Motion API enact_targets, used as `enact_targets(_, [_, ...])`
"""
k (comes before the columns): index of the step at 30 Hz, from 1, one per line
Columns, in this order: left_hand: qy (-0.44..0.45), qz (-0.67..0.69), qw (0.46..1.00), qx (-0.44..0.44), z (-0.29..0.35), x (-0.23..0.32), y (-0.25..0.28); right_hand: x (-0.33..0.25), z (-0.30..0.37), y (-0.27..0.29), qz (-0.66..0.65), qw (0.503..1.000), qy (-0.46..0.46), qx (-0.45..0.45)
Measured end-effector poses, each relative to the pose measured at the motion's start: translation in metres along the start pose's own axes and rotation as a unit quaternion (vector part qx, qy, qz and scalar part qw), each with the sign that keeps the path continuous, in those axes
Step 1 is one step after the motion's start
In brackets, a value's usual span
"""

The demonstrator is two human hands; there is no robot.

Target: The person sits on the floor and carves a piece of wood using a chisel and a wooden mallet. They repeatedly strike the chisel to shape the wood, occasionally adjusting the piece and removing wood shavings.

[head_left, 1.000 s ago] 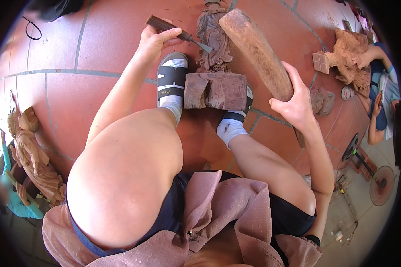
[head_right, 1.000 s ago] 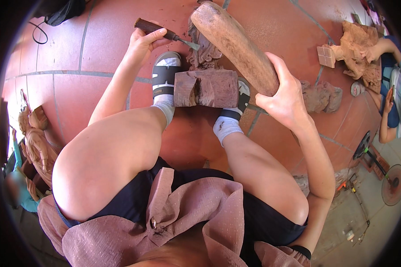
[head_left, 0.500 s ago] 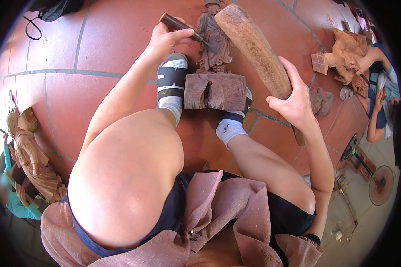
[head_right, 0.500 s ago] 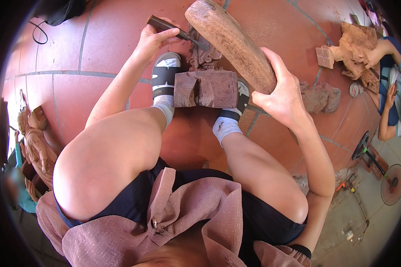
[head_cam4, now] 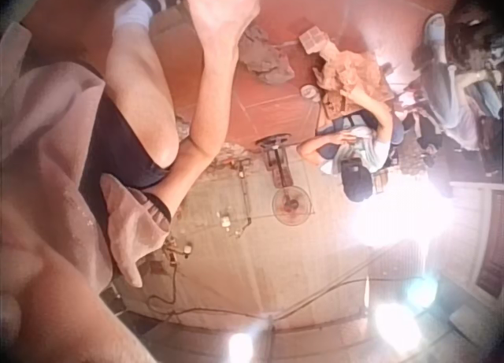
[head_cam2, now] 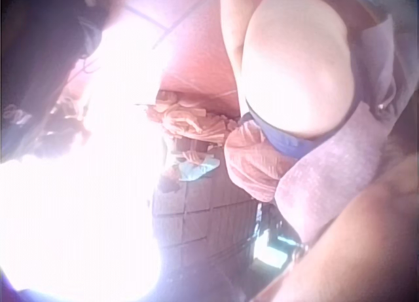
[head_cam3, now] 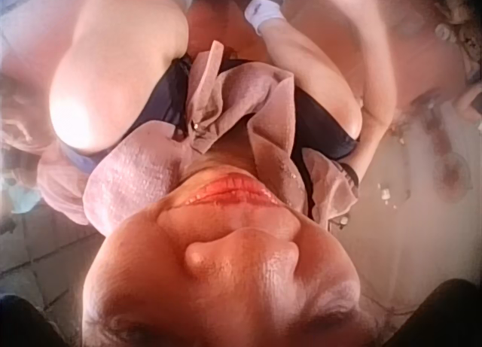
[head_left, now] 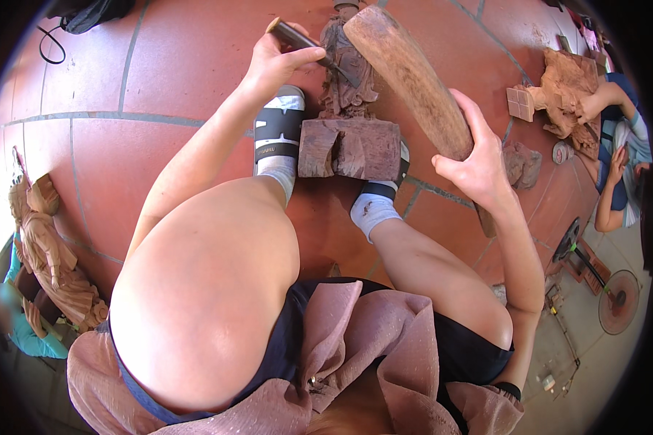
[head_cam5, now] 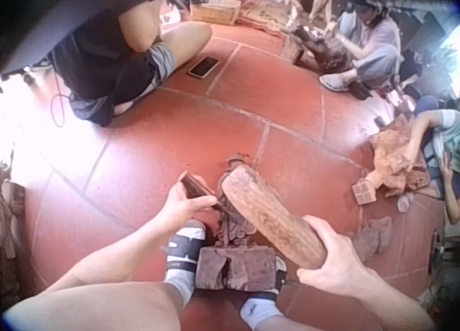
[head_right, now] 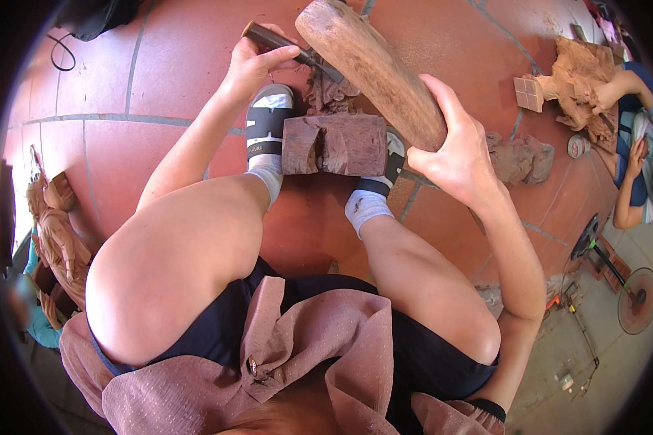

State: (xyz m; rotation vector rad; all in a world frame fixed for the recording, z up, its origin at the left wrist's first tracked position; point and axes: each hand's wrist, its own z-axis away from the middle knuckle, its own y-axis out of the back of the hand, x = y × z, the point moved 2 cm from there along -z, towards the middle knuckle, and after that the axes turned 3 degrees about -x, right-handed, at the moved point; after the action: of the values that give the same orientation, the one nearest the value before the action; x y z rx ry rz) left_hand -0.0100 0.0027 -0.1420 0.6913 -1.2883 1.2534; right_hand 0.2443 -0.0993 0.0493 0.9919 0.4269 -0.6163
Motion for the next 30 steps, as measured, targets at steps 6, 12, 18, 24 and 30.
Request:
enact_targets(6, [-0.048, -0.073, 0.994, -0.071, -0.012, 0.028, -0.020, -0.027, -0.035, 0.025, 0.033, 0.977, 0.200, 0.068])
enact_targets(12, [-0.114, -0.139, 0.984, -0.021, 0.003, 0.030, -0.032, -0.099, -0.084, 0.052, 0.124, 0.894, 0.407, 0.142])
enact_targets(18, [-0.074, -0.064, 0.994, 0.037, 0.021, 0.029, -0.017, -0.112, -0.091, 0.030, 0.080, 0.905, 0.408, 0.091])
enact_targets(24, [-0.093, -0.140, 0.986, 0.006, -0.006, 0.023, -0.019, -0.110, -0.092, 0.041, 0.333, 0.891, 0.303, 0.057])
enact_targets(30, [-0.067, -0.142, 0.987, 0.028, 0.004, 0.038, -0.011, -0.114, -0.097, 0.037, 0.343, 0.871, 0.346, 0.061])
